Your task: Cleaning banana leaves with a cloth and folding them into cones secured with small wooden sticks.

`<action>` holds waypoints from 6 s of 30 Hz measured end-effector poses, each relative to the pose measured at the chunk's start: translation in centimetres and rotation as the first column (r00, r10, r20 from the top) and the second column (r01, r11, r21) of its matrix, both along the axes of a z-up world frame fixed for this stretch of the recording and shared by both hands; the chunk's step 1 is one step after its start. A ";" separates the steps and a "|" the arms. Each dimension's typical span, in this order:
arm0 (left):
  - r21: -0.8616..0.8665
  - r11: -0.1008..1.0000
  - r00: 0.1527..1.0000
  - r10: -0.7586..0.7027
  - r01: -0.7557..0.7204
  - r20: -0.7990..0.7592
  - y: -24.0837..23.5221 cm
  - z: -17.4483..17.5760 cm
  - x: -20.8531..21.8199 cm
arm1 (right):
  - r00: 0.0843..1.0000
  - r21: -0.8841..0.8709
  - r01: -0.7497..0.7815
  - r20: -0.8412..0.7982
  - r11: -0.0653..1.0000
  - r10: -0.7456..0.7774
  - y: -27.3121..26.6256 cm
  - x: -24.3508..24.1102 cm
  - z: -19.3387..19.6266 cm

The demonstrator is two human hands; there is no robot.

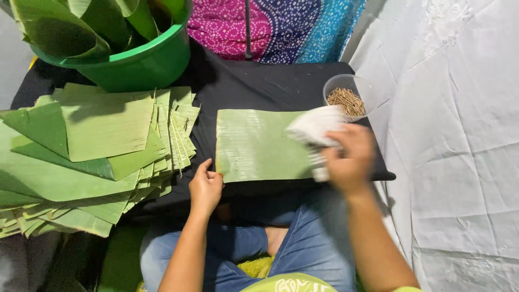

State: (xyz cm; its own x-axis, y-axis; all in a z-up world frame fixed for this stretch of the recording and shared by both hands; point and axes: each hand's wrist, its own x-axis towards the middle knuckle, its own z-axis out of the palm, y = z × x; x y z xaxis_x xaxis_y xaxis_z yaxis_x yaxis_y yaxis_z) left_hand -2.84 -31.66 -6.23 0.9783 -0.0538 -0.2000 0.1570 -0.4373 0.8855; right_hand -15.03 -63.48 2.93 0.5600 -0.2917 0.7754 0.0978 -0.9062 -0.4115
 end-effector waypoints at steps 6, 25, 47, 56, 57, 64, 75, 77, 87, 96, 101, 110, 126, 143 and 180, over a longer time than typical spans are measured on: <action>0.076 0.997 1.000 0.016 -0.015 -0.015 0.0 -2.0 0.9 | 0.908 -0.237 -0.418 -0.132 0.877 0.397 16.6 9.2 -8.2; 0.074 0.997 1.000 -0.007 0.008 -0.007 -0.2 -0.4 0.0 | 0.770 -0.251 0.219 -0.549 0.943 -0.325 -5.5 2.3 -13.3; 0.179 0.983 0.989 0.006 -0.033 0.149 -0.9 -1.3 -0.3 | 0.689 -0.193 0.221 -0.663 0.956 -0.293 -3.2 11.7 -11.8; 0.136 0.989 0.984 -0.079 0.057 0.159 0.3 -1.4 -0.9 | 0.925 -0.165 0.056 -0.362 0.985 -0.113 -4.6 7.1 -10.6; 0.137 0.987 0.982 -0.110 0.089 0.152 0.5 -1.1 -1.3 | 0.970 -0.223 0.007 -0.237 0.975 -0.061 -4.7 5.5 -10.3; 0.268 0.940 0.921 -0.282 0.210 0.267 0.7 0.0 -3.3 | 0.870 -0.274 0.330 -0.282 0.903 -0.404 -9.5 -3.9 -13.1; -0.085 0.980 0.798 -0.094 0.179 0.596 1.9 2.9 -5.4 | 0.709 -0.091 0.018 -0.701 0.996 -0.077 -6.3 -4.7 -8.7; -0.147 0.966 0.816 -0.091 0.211 0.571 2.7 3.7 -5.0 | 0.739 -0.068 0.023 -0.670 0.997 -0.063 -6.6 -5.1 -9.5; -0.443 0.861 0.901 -0.039 0.250 0.432 5.3 6.6 -5.3 | 0.893 0.062 -0.114 -0.430 0.992 0.130 -5.0 -6.4 -9.4; -0.357 0.908 0.878 -0.027 0.222 0.477 6.1 10.6 -5.0 | 0.867 0.349 -0.357 -0.221 0.866 0.446 -3.2 -6.6 -4.8; -0.222 0.962 0.871 -0.027 0.156 0.491 6.0 13.4 -2.1 | 0.909 0.718 -0.137 -0.182 0.682 0.374 -5.0 -4.7 -6.2; 0.055 0.988 0.886 -0.156 0.147 0.436 1.1 10.5 11.8 | 0.966 0.809 -0.124 -0.033 0.575 0.255 -5.4 4.5 -6.7; 0.201 0.940 0.960 -0.259 0.277 -0.110 0.8 6.1 2.8 | 0.853 0.175 0.290 -0.492 0.941 -0.172 -6.5 10.4 -11.8; 0.057 0.996 0.998 -0.063 0.064 -0.021 1.9 1.4 -3.1 | 0.774 -0.127 0.441 -0.448 0.889 -0.448 -7.9 -2.1 -8.8; 0.519 0.848 0.973 -0.196 0.108 0.119 1.0 -1.7 -3.6 | 0.781 -0.046 -0.429 -0.520 0.902 0.345 16.6 15.0 -11.2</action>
State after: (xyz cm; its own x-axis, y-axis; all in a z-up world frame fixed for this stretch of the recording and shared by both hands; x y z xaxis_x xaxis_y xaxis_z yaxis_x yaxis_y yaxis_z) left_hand -6.42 -30.69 -7.97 0.9870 -0.1393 -0.0806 -0.0741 -0.8379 0.5408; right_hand -0.05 -46.85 -8.28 0.9142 0.1309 0.3834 0.2787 -0.8902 -0.3604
